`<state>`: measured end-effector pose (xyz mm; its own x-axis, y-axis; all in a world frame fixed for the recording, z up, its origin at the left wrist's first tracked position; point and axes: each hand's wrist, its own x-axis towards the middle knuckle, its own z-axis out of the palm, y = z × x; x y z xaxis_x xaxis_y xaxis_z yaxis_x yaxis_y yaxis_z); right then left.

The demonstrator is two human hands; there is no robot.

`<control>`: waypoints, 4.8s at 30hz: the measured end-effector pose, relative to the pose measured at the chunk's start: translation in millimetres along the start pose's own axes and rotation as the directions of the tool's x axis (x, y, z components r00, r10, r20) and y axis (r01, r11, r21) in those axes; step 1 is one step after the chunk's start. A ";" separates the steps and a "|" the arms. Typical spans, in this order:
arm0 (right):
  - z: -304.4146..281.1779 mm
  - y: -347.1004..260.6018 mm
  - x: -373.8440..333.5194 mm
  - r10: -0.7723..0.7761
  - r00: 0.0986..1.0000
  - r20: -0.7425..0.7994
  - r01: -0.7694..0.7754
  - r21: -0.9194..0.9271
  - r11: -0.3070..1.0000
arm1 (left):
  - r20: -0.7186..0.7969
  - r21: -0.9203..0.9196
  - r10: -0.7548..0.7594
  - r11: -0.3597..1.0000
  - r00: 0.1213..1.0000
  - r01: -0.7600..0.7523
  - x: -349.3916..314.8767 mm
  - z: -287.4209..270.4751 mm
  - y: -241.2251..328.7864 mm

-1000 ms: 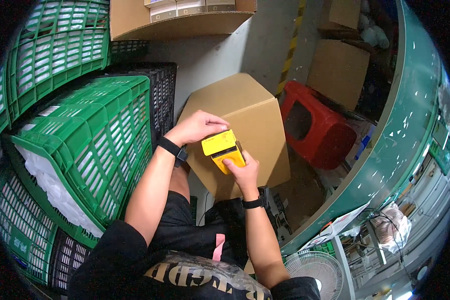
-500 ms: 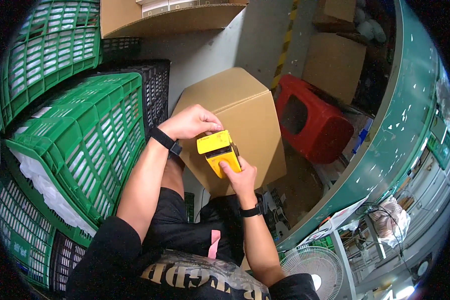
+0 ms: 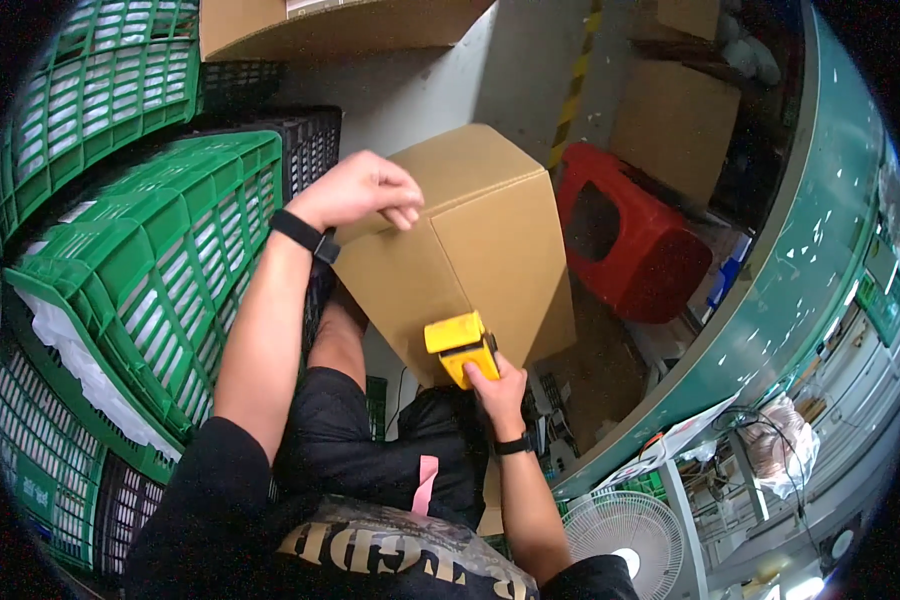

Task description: The person unfolds a cardboard box, folds the bottom flaps, and places it on the floor. After moving to a workstation to organize small white boxes, they place several into the cardboard box and seal it using a tape dispenser.

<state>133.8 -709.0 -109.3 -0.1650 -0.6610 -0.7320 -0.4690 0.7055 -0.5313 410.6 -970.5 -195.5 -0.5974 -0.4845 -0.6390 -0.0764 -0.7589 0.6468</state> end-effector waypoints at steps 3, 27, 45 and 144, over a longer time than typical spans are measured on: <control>5.1 1.8 13.5 0.072 0.997 -0.022 -0.072 0.001 0.997 | -0.029 0.073 0.008 0.997 1.000 -0.006 10.7 5.1 7.5; 12.3 -20.3 42.6 0.197 0.980 -0.012 -0.197 -0.076 0.977 | -0.115 0.270 0.023 0.963 0.993 0.009 58.3 -11.9 -63.4; 15.5 -16.4 41.0 0.161 0.987 -0.018 -0.161 -0.014 0.987 | -0.132 0.655 0.055 0.754 0.990 0.046 59.0 -1.2 -62.2; 12.0 250.1 -50.3 0.043 0.991 -0.128 -0.015 0.210 0.978 | 0.416 0.875 0.215 -0.359 0.884 -0.325 38.9 275.9 -182.5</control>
<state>35.1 -496.3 -210.5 -0.2947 -0.6577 -0.6933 -0.2741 0.7532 -0.5980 181.1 -730.8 -223.5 -0.8763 -0.4100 -0.2529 -0.4772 0.8107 0.3393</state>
